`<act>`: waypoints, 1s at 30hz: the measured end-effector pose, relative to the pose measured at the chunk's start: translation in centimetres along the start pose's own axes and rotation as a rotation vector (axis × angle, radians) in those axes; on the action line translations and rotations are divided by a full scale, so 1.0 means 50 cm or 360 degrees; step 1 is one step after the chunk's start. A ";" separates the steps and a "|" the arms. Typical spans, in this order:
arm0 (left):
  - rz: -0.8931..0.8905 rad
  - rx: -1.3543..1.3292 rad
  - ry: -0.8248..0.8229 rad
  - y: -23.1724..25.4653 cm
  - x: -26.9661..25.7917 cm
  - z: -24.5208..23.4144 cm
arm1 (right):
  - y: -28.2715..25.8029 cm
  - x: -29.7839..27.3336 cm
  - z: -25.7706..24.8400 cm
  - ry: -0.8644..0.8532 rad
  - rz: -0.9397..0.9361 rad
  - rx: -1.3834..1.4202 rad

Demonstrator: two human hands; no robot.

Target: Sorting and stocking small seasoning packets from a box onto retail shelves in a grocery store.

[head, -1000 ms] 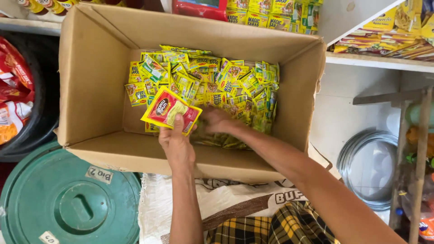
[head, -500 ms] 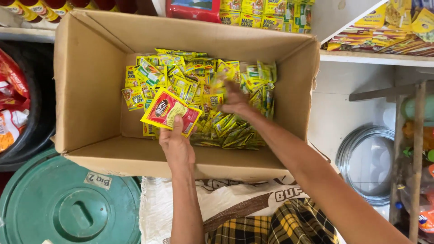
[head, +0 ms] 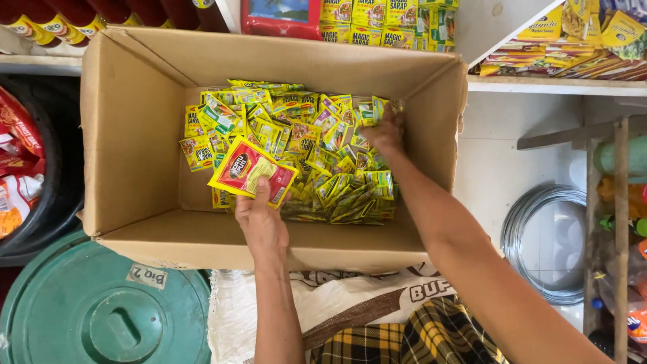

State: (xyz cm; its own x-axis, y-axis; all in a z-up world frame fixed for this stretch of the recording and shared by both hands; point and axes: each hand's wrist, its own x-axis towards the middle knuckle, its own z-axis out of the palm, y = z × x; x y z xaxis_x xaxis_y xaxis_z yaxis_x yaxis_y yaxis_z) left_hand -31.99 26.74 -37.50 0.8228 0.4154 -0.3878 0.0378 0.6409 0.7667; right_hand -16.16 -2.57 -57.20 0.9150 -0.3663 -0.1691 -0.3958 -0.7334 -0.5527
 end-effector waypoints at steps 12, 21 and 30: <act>0.0005 0.0101 0.0016 0.000 0.007 -0.020 | -0.113 -0.122 0.082 -0.0640 -0.0455 0.0185; -0.0020 0.0071 -0.0052 -0.012 0.009 -0.019 | -0.045 -0.183 0.023 -0.0578 0.0632 -0.0270; -0.0012 0.0106 -0.0076 -0.007 0.020 -0.056 | -0.198 -0.353 0.173 -0.1114 0.0111 0.0625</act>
State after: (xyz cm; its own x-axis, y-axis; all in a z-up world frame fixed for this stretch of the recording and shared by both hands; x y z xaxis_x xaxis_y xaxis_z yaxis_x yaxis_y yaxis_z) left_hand -32.77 28.75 -39.59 0.8484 0.3784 -0.3703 0.0805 0.5990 0.7967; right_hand -27.73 16.11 -55.83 0.7775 0.1353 -0.6142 -0.5166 -0.4196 -0.7464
